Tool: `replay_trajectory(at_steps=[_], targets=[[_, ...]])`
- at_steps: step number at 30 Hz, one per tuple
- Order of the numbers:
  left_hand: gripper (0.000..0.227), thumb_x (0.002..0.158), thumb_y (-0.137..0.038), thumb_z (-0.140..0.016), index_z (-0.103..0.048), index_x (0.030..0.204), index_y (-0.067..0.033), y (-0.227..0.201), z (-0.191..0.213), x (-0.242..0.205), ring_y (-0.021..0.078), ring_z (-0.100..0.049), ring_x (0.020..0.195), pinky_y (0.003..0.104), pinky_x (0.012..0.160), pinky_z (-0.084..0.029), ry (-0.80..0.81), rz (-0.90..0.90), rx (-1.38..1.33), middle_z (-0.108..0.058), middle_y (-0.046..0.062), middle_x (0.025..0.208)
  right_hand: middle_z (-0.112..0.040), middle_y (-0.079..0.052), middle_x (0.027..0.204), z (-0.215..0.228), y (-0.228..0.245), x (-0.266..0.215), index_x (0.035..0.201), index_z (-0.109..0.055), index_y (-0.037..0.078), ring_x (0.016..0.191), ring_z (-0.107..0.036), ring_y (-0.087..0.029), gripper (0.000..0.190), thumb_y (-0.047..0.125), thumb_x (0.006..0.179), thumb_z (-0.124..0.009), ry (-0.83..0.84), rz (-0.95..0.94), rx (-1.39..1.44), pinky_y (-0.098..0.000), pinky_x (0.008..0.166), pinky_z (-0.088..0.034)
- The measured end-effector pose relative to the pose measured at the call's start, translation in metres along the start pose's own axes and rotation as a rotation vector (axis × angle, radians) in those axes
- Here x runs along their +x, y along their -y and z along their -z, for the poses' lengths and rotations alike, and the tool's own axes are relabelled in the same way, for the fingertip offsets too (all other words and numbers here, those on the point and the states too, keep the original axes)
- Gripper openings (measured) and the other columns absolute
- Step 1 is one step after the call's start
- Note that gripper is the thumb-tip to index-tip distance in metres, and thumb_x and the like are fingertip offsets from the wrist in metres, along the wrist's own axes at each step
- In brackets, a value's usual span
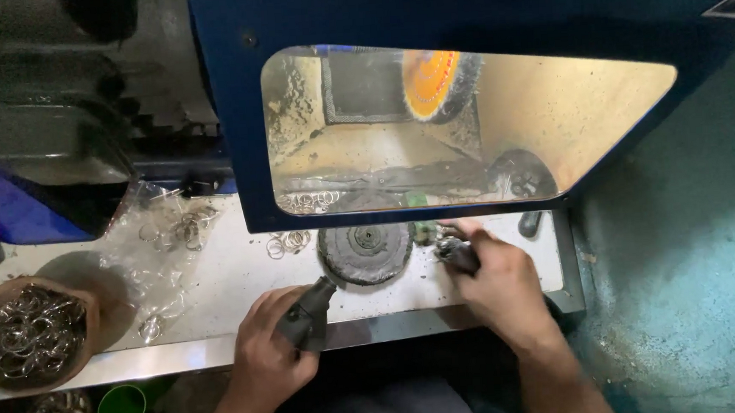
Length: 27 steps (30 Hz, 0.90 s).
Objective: The person uses a rotary tool to polish small metal rings one by one. They hold each ring with a clamp in the left hand and apply the rotary tool with the right hand, repeatedly moving the tool across the ring's surface. The rings are processed individually and placed back on the workbench.
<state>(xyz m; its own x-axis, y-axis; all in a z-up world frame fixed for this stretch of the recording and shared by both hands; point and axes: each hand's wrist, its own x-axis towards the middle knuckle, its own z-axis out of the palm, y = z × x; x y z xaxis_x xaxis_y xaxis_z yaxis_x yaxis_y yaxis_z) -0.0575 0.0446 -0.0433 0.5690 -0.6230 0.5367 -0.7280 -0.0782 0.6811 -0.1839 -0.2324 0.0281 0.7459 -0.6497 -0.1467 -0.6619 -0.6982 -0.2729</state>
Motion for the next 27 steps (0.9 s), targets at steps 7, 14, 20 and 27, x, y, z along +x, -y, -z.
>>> replay_trajectory(at_steps=[7,14,20,27], targets=[[0.048,0.080,0.002,-0.071,-0.057,0.126,0.0039,0.004,-0.003,-0.006,0.0366,-0.069,0.104,0.051,0.092,-0.060,0.007,0.016,0.011,-0.064,0.017,0.122,-0.076,-0.004,0.118,0.016,0.084,0.009,0.139,-0.056,0.040,0.100,-0.072,-0.033,0.054,0.036,0.087,-0.068,0.339,0.064,0.009,-0.0452,0.082,-0.055],[0.044,0.081,0.002,-0.070,-0.059,0.123,0.0038,0.003,0.000,-0.002,0.0352,-0.069,0.100,0.049,0.090,-0.059,0.012,-0.007,0.012,-0.063,0.016,0.121,-0.079,-0.002,0.118,0.004,0.045,-0.005,0.133,-0.063,0.033,0.097,-0.077,-0.024,0.052,0.017,0.083,-0.070,0.091,0.307,0.230,-0.0308,0.081,-0.056],[0.045,0.080,0.002,-0.070,-0.058,0.124,0.0032,0.001,0.002,0.001,0.0370,-0.067,0.104,0.049,0.091,-0.059,0.038,-0.009,0.033,-0.062,0.017,0.123,-0.079,-0.005,0.113,-0.021,0.044,-0.006,0.142,-0.056,0.039,0.089,-0.076,-0.030,0.059,0.035,0.085,-0.074,0.119,0.329,0.051,-0.0395,0.072,-0.058],[0.049,0.084,-0.002,-0.072,-0.056,0.130,0.0004,0.003,0.002,-0.001,0.0357,-0.066,0.105,0.049,0.091,-0.058,0.049,0.009,0.027,-0.064,0.015,0.123,-0.082,0.003,0.116,0.017,0.073,0.008,0.142,-0.059,0.030,0.095,-0.080,-0.012,0.061,0.019,0.084,-0.074,0.409,0.002,0.255,-0.0244,0.081,-0.056]])
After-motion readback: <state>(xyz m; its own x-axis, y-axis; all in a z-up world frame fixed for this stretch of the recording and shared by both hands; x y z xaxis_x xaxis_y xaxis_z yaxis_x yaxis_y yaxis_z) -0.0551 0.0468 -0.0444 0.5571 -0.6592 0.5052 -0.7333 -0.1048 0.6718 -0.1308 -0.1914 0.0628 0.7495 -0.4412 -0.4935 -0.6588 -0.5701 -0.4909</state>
